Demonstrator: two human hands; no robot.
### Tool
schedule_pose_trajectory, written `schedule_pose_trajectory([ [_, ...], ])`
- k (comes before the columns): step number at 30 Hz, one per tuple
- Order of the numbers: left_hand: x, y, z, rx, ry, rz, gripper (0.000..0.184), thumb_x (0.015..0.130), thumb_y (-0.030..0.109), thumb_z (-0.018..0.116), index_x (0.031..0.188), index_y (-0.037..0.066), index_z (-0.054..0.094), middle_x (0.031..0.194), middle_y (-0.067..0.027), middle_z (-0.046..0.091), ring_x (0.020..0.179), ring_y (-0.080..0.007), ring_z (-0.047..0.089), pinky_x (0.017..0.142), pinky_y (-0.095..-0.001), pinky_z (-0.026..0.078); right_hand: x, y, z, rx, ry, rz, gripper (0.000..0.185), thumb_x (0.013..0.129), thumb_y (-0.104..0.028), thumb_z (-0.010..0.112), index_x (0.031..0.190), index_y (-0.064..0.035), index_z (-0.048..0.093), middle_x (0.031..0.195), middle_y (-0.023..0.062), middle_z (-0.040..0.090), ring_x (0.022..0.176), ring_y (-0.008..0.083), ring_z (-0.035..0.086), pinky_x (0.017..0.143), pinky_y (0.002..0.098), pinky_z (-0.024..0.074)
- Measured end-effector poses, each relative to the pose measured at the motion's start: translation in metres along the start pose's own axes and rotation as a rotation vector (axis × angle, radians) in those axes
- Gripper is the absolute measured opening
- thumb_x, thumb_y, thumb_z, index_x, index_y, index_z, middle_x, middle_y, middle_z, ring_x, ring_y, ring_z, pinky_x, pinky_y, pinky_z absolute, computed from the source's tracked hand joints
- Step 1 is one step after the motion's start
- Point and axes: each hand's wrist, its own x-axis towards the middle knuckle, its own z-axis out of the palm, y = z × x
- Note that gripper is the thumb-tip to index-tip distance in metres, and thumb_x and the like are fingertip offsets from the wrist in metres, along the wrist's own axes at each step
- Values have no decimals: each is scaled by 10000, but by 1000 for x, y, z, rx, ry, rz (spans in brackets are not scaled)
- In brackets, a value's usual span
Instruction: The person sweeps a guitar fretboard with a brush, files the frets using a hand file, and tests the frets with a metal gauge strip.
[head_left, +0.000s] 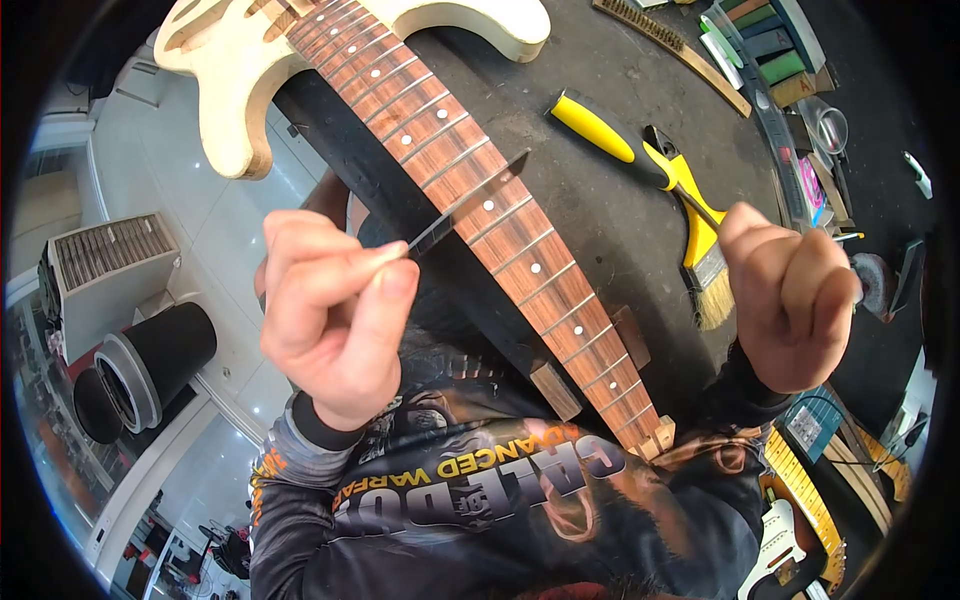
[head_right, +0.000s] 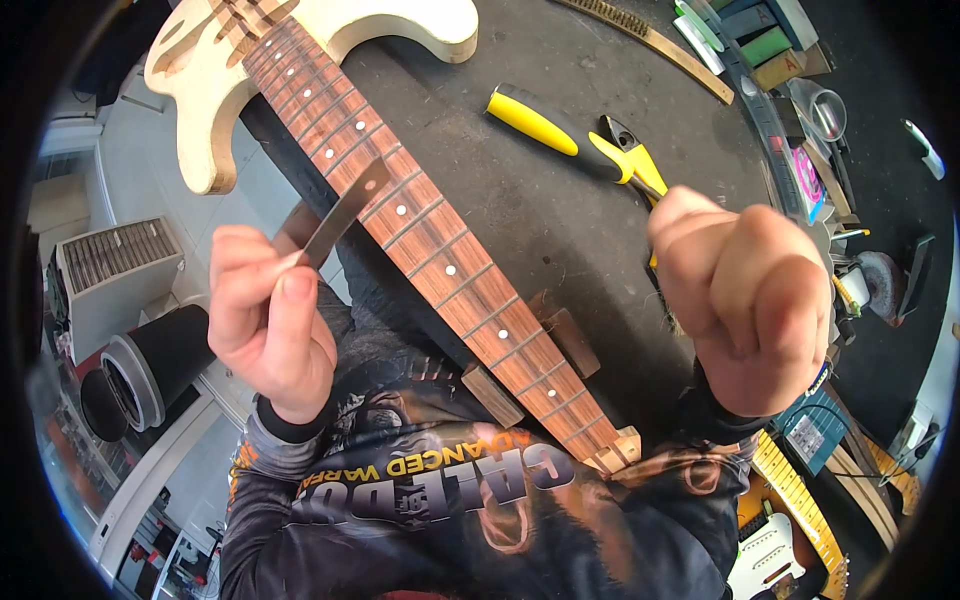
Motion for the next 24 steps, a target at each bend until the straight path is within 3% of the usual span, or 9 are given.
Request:
schedule_pose_trajectory([
  [3,-1,-2,2,-4,-41,10,197,875,-38,913,1032,51,834,897,-33,675,898,-220,556,806,-365,436,8,2,-7,208,-117,140,476,1213,-424,504,834,-138,539,640,-16,490,562,156,393,779,407,376],
  [5,-3,3,7,29,-72,17,227,841,-30,938,1032,47,842,893,-37,686,884,-237,574,820,-370,444,5,0,8,-96,96,198,497,1201,-427,518,865,-73,615,748,36,565,622,152,462,721,373,392],
  [7,-3,5,11,103,-134,100,270,800,-22,960,1036,56,854,896,-38,696,887,-251,588,828,-383,448,5,-4,10,-475,149,235,518,1177,-390,504,983,42,714,911,104,638,735,147,534,684,328,409],
  [10,-3,14,14,200,-250,149,347,723,37,1002,1041,93,875,904,3,712,909,-253,623,887,-419,417,10,7,0,-732,-45,9,407,1145,-335,536,1075,5,749,917,93,664,797,219,585,850,401,449],
  [12,-4,15,19,204,-285,174,313,792,0,965,1069,78,841,893,-31,702,870,-259,592,853,-426,452,19,14,11,-806,-112,-98,379,1140,-322,562,1190,-22,788,961,85,695,863,277,635,983,453,455],
  [15,-2,14,23,226,-330,198,338,776,10,983,1077,79,846,903,-21,710,874,-262,603,857,-429,456,24,29,22,-1023,-216,-207,694,1138,-598,632,1476,-5,756,1200,146,704,1112,300,637,1066,458,457],
  [18,-9,6,26,252,-298,196,308,784,120,981,1074,109,878,916,42,709,929,-225,629,955,-434,353,30,34,37,-1012,-269,-296,468,931,-308,913,1337,-105,799,1153,77,709,1104,312,669,1062,478,461],
  [22,-5,10,23,379,-295,260,329,779,139,968,1097,113,886,908,52,694,953,-215,626,981,-462,339,38,48,46,-945,-228,-308,407,738,-103,974,1102,-170,805,1096,-3,712,1049,289,673,1040,475,459],
  [24,-7,11,19,440,-311,290,329,771,157,948,1093,116,894,906,63,689,963,-205,624,1011,-481,328,41,51,44,-926,-233,-320,351,751,-106,971,1056,-163,806,1083,-10,717,1040,284,671,1033,470,456],
])
